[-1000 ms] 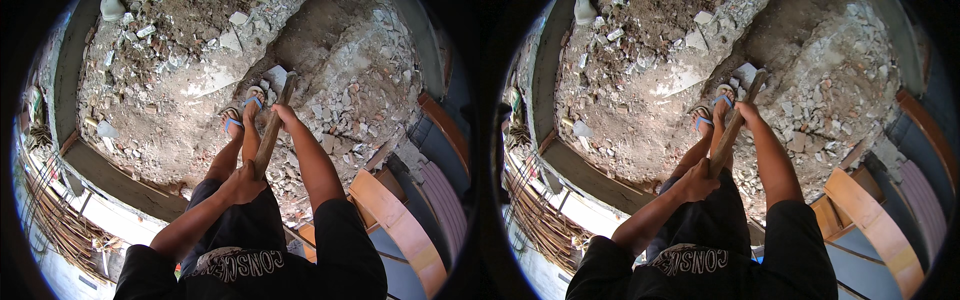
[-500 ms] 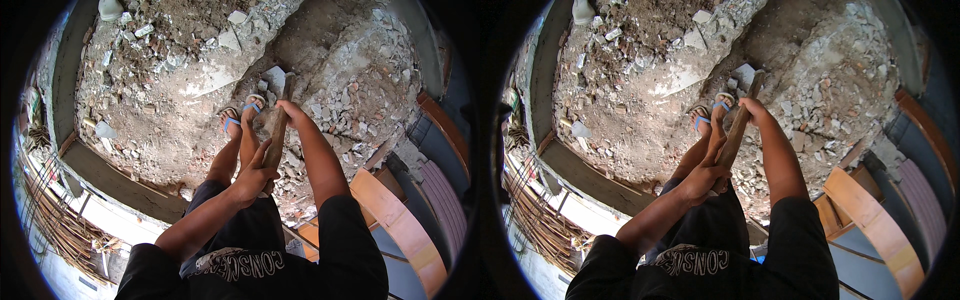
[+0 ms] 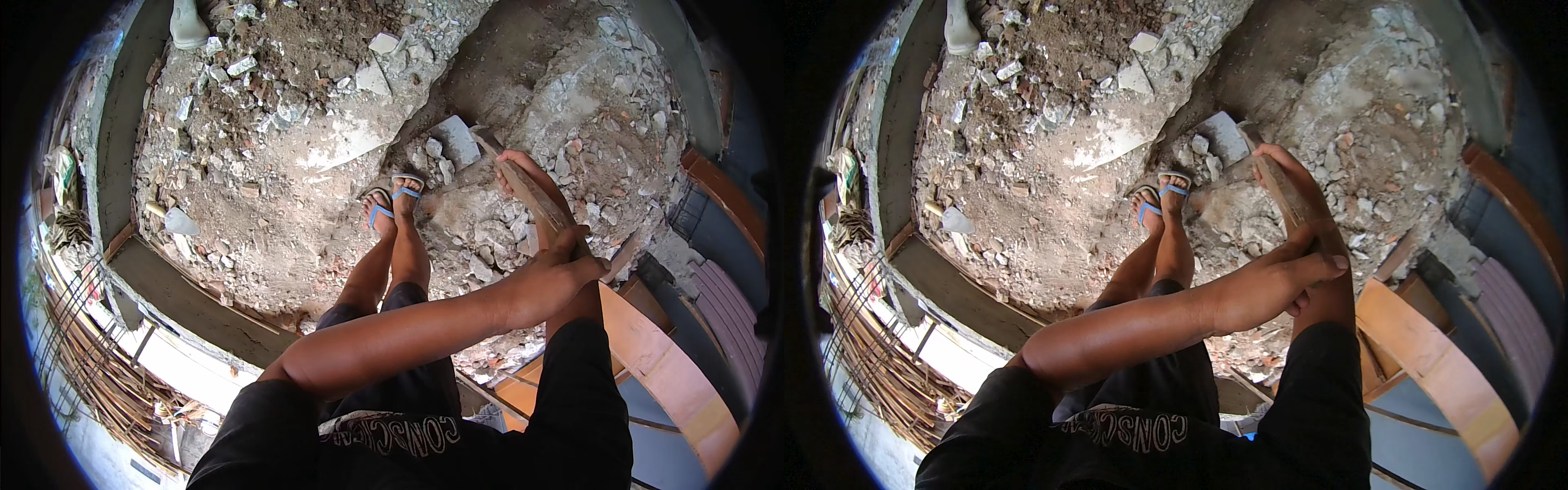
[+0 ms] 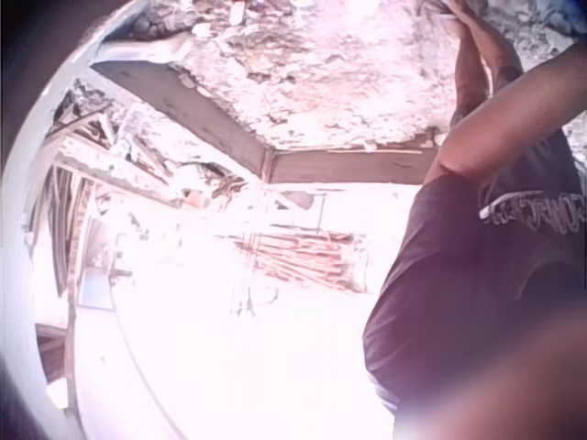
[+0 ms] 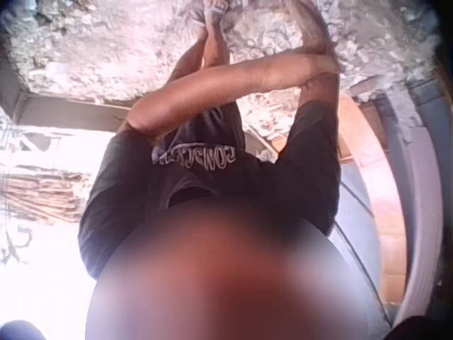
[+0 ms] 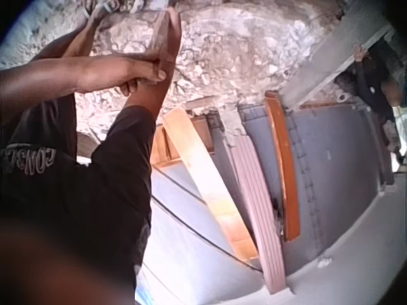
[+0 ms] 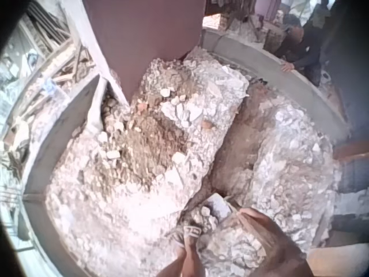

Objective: The person uses a pickaxe to break up a concrete floor, repeatedly striking and prying at the surface to create a trench. The person then places a long white pipe into the trench.

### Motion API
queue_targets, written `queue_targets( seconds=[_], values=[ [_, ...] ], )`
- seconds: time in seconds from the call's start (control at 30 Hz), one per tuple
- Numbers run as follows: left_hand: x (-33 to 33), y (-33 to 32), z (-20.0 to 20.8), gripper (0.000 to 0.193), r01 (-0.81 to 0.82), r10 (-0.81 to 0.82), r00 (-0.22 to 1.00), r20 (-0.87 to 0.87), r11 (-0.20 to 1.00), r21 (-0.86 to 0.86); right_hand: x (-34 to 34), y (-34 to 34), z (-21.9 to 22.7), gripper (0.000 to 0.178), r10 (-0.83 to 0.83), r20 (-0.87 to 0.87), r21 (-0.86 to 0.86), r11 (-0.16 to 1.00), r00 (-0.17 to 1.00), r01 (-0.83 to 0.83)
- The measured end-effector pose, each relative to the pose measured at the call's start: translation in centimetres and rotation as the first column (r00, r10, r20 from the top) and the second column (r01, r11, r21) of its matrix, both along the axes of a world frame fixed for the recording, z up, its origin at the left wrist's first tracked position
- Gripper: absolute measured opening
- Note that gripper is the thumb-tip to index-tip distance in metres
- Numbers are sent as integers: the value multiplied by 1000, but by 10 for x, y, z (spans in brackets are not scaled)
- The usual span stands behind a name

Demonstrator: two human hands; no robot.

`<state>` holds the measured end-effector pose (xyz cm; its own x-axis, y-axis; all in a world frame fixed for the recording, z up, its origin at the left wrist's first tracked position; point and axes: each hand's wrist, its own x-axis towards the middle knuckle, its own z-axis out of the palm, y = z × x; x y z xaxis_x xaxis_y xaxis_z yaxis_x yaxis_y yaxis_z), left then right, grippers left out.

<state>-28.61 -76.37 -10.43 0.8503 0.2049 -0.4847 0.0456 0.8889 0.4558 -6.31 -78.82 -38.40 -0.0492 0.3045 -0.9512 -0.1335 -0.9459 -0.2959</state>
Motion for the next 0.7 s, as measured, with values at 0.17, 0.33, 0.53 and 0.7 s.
queue_targets(
  seconds=[0.17,0.33,0.53,0.7],
  values=[
    [-31,-2,78,86,90,-75,995,-63,957,276,8,7,78,23,5,-219,112,994,976,20],
    [-153,43,187,92,380,-223,921,-320,699,606,-86,33,192,26,-540,-51,-72,841,840,537],
    [-347,50,310,42,962,179,215,-960,131,240,-318,47,300,43,-701,-114,170,684,704,709],
    [-453,-50,325,8,929,764,-161,-625,331,165,-470,24,374,34,-495,-310,104,831,812,547]
  ],
)
